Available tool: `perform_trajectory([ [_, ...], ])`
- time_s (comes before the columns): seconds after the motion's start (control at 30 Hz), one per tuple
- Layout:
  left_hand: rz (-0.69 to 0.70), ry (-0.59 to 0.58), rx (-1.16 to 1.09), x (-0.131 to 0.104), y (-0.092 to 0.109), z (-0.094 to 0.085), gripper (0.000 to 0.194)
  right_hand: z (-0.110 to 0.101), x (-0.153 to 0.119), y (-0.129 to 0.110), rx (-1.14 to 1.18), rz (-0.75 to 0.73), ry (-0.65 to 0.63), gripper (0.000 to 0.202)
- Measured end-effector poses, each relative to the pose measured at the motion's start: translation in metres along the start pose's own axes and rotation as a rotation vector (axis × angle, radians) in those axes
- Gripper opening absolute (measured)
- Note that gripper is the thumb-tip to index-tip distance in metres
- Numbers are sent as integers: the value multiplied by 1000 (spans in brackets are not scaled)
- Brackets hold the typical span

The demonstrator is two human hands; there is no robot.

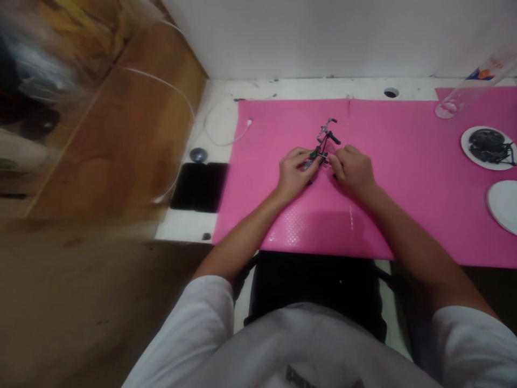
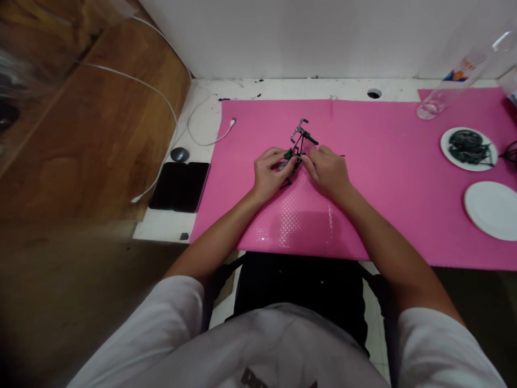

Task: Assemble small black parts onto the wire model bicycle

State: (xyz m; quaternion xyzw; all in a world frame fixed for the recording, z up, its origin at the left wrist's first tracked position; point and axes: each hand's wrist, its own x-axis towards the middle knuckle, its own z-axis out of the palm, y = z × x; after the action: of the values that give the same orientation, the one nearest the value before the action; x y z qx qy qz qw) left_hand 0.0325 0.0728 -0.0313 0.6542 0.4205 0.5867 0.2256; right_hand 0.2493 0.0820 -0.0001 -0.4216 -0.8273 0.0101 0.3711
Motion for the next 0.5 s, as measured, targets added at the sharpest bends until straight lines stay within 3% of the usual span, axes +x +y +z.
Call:
perform_trajectory([
  [0.17,-6,0,-15,2,1,-1,34,3,-2,0,117,4,53,47],
  [0.5,13,-1,33,-1,1,1,48,7,-2,4,-15,34,27,70],
])
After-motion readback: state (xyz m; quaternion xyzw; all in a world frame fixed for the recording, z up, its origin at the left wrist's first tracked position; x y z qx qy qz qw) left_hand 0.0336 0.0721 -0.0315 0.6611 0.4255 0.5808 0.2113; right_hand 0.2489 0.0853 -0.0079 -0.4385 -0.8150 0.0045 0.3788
